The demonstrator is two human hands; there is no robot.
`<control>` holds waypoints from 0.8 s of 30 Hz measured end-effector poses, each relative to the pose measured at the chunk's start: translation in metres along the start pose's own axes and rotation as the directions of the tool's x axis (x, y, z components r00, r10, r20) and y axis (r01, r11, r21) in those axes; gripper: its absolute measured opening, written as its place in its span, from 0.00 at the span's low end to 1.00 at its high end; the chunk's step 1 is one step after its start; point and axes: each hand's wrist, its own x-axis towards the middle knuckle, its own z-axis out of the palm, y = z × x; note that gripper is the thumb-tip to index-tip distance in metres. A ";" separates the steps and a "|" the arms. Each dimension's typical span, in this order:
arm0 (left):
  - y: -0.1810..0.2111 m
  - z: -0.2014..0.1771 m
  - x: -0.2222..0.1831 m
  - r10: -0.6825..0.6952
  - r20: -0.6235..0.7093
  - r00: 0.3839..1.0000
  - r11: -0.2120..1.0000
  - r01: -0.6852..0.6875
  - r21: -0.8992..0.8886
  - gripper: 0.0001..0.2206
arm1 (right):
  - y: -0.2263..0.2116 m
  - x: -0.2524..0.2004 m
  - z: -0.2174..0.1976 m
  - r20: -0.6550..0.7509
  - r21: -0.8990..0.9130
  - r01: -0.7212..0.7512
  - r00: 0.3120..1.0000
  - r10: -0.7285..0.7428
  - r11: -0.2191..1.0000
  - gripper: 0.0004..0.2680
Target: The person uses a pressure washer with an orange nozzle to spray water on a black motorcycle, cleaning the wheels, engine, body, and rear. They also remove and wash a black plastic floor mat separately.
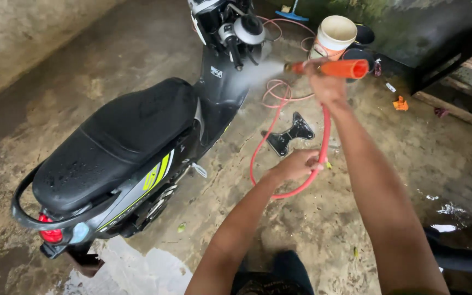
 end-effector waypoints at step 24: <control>0.081 0.018 0.288 0.335 -0.354 0.873 0.901 -0.188 0.390 0.08 | 0.068 0.222 -0.102 0.069 0.227 0.556 0.810 -0.582 0.800 0.10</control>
